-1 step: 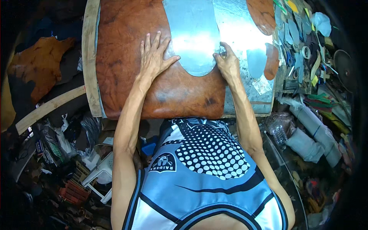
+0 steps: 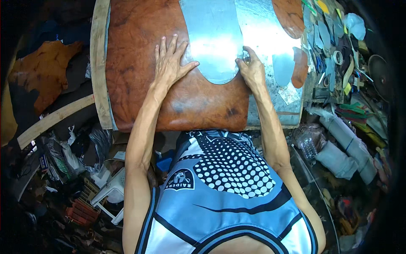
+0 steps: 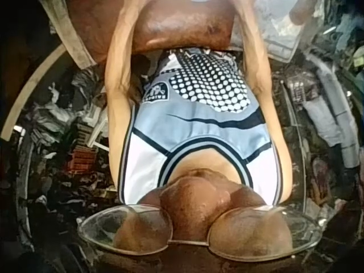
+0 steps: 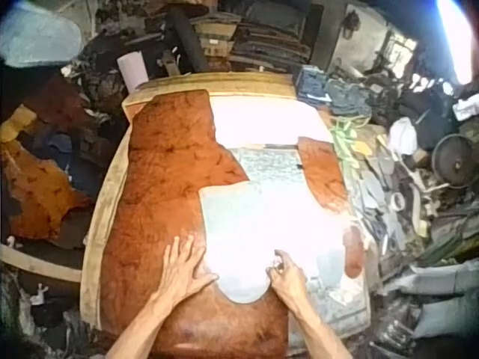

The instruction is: Cutting out patterns from a large sheet of leather using a utility knife.

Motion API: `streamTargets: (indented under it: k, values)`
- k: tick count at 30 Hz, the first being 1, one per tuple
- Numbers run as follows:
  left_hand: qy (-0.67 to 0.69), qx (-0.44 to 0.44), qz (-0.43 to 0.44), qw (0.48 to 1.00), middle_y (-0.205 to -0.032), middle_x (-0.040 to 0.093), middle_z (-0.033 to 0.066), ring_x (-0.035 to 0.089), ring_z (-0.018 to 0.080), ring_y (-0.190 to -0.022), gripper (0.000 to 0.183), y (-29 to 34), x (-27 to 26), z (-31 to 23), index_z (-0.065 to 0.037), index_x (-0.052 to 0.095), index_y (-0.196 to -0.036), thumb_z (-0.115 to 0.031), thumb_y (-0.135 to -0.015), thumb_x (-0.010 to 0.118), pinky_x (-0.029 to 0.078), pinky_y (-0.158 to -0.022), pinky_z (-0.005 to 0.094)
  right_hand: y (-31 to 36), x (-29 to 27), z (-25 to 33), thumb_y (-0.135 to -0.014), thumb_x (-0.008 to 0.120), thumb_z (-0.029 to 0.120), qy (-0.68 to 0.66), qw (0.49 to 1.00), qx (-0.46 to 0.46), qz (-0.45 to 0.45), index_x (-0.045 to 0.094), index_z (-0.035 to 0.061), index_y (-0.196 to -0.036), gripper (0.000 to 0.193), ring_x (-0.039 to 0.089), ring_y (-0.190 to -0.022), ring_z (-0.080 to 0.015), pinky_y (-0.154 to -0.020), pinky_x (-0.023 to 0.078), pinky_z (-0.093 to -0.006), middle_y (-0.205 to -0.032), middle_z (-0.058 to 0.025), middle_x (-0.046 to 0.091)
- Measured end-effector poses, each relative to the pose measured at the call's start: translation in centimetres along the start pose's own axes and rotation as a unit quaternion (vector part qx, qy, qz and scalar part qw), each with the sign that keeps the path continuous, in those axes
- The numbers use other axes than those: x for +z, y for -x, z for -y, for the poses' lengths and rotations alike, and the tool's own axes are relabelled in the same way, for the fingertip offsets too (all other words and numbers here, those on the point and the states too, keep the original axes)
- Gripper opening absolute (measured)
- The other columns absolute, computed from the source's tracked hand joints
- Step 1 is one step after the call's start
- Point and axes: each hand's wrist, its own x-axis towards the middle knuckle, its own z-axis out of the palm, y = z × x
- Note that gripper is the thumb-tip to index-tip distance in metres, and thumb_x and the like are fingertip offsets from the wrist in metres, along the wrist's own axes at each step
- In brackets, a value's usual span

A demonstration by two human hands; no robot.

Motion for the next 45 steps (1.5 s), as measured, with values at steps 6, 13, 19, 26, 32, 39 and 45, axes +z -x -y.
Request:
streamTargets:
  k: [6,13,19,26,32,39,45]
  values:
    - [-0.011,0.017,0.002,1.0,-0.158,0.025,0.0148,0.01,0.0401,-0.147,0.084,0.0,-0.9,-0.6,-0.017,0.049,-0.142,-0.066,-0.077,0.066,0.01,-0.118,0.057,0.1,-1.9,1.6,-0.085,0.066,0.017,-0.003,0.998,0.031,0.048,0.053,0.0016,-0.133,0.052,0.066,-0.101,-0.0407,-0.084,0.054,-0.0455,-0.108,-0.0292,0.066]
    - [-0.005,-0.001,0.047,0.999,-0.158,0.025,0.0168,0.015,0.0412,-0.146,0.085,-1.8,-2.4,0.6,-0.012,0.046,-0.143,-0.059,-0.077,0.071,0.012,-0.117,0.0558,0.6,-1.4,0.9,-0.084,0.066,0.015,-0.035,0.997,0.046,0.047,0.054,0.0025,-0.134,0.053,0.063,-0.107,-0.0428,-0.092,0.05,-0.045,-0.116,-0.0292,0.063]
    - [0.007,0.028,0.011,1.0,-0.157,0.027,0.0157,0.016,0.0391,-0.146,0.091,-9.7,-3.5,3.7,-0.011,0.043,-0.145,-0.06,-0.074,0.072,0.015,-0.117,0.0539,0.6,-1.1,0.1,-0.085,0.066,0.014,-0.04,0.999,0.014,0.029,0.054,0.0018,-0.134,0.052,0.064,-0.104,-0.0435,-0.089,0.051,-0.0456,-0.115,-0.0289,0.064]
    - [-0.022,0.067,0.028,0.997,-0.157,0.028,0.0135,0.016,0.0355,-0.147,0.094,-10.0,-3.0,5.0,-0.008,0.045,-0.143,-0.061,-0.07,0.074,0.014,-0.118,0.0524,-0.2,-1.9,0.6,-0.086,0.064,0.012,-0.047,0.996,0.038,0.059,0.054,0.0039,-0.134,0.05,0.066,-0.099,-0.0435,-0.087,0.052,-0.046,-0.107,-0.0298,0.066]
    - [-0.027,0.067,0.044,0.996,-0.154,0.033,0.0152,0.021,0.0362,-0.146,0.089,-10.8,-3.7,5.1,-0.006,0.048,-0.139,-0.057,-0.071,0.075,0.018,-0.117,0.0519,0.1,-0.9,-0.8,-0.086,0.063,0.011,-0.1,0.994,0.001,0.042,0.053,0.0016,-0.135,0.051,0.062,-0.108,-0.0412,-0.093,0.049,-0.0433,-0.119,-0.0318,0.06]
    - [-0.015,0.094,0.013,0.995,-0.155,0.029,0.0174,0.021,0.0393,-0.145,0.088,-15.0,-5.6,3.1,-0.011,0.041,-0.146,-0.058,-0.078,0.069,0.02,-0.116,0.0523,-3.9,-6.1,-0.5,-0.086,0.059,0.011,-0.175,0.979,0.098,0.04,0.063,-0.0012,-0.111,0.028,0.06,-0.072,-0.0164,-0.067,0.049,-0.0318,-0.083,-0.0064,0.064]
    - [-0.101,-0.006,0.028,0.995,-0.158,0.021,0.0211,0.014,0.0408,-0.147,0.098,-11.5,-1.5,3.9,-0.012,0.036,-0.149,-0.071,-0.075,0.064,0.015,-0.117,0.055,-5.5,-13.2,-1.3,-0.089,0.063,0.014,-0.192,0.976,0.072,-0.077,0.064,0.0019,-0.108,0.022,0.051,-0.055,-0.0062,-0.049,0.041,-0.0213,-0.073,-0.0011,0.058]
